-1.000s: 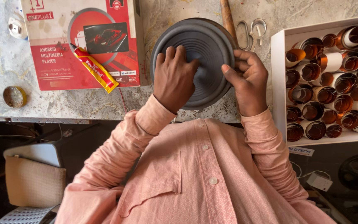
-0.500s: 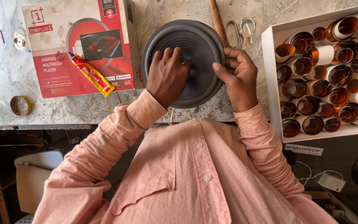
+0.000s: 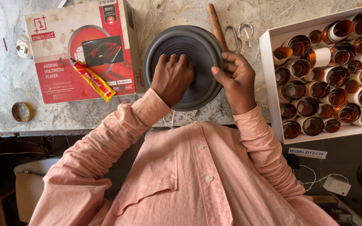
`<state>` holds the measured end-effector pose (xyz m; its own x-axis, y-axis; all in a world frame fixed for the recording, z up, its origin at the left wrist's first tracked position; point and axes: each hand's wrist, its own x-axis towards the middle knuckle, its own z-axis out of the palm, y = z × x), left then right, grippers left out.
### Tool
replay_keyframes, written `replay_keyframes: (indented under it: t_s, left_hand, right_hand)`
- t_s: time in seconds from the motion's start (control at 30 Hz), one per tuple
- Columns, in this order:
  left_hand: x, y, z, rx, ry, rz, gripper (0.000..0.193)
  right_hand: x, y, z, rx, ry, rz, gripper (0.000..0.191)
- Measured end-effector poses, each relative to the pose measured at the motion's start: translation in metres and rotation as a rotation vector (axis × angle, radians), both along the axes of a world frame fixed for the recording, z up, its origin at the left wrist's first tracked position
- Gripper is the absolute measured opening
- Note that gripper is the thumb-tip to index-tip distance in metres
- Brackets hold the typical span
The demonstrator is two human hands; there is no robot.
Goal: The person handles a speaker cone and its metal frame, repeatedly aligning and pressing the cone onto the frame. They use a wooden stick to press the cone into place and apply adhesive from a tube to the frame. The person continues to adjust the cone and frame, ensuring proper alignment.
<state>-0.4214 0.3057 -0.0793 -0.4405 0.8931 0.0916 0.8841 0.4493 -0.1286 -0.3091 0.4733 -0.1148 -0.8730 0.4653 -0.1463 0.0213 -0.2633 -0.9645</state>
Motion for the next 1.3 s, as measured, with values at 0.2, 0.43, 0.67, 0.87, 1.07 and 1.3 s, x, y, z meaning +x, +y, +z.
replay_keyframes:
  t_s: [0.2, 0.43, 0.67, 0.87, 1.07, 1.3]
  left_hand:
    - [-0.008, -0.013, 0.002, 0.276, -0.2, 0.055, 0.011]
    - [-0.014, -0.02, -0.004, 0.318, -0.352, 0.148, 0.016]
    - [-0.022, -0.029, -0.004, 0.406, -0.383, 0.183, 0.016]
    - [-0.018, -0.031, 0.0, 0.433, -0.352, 0.173, 0.015]
    - [-0.011, -0.034, 0.006, 0.432, -0.436, 0.159, 0.024]
    - [-0.01, -0.025, 0.004, 0.374, -0.329, 0.109, 0.028]
  right_hand:
    - [-0.001, -0.002, 0.003, 0.062, -0.019, -0.036, 0.04]
    - [-0.002, -0.005, 0.005, 0.121, -0.051, -0.021, 0.04]
    - [-0.002, -0.008, 0.002, 0.149, -0.046, -0.028, 0.04]
    - [-0.004, -0.011, 0.005, 0.203, -0.086, -0.029, 0.041]
    - [-0.009, -0.009, 0.005, 0.217, -0.104, -0.009, 0.041]
    - [-0.013, -0.01, 0.001, 0.195, -0.076, 0.008, 0.04]
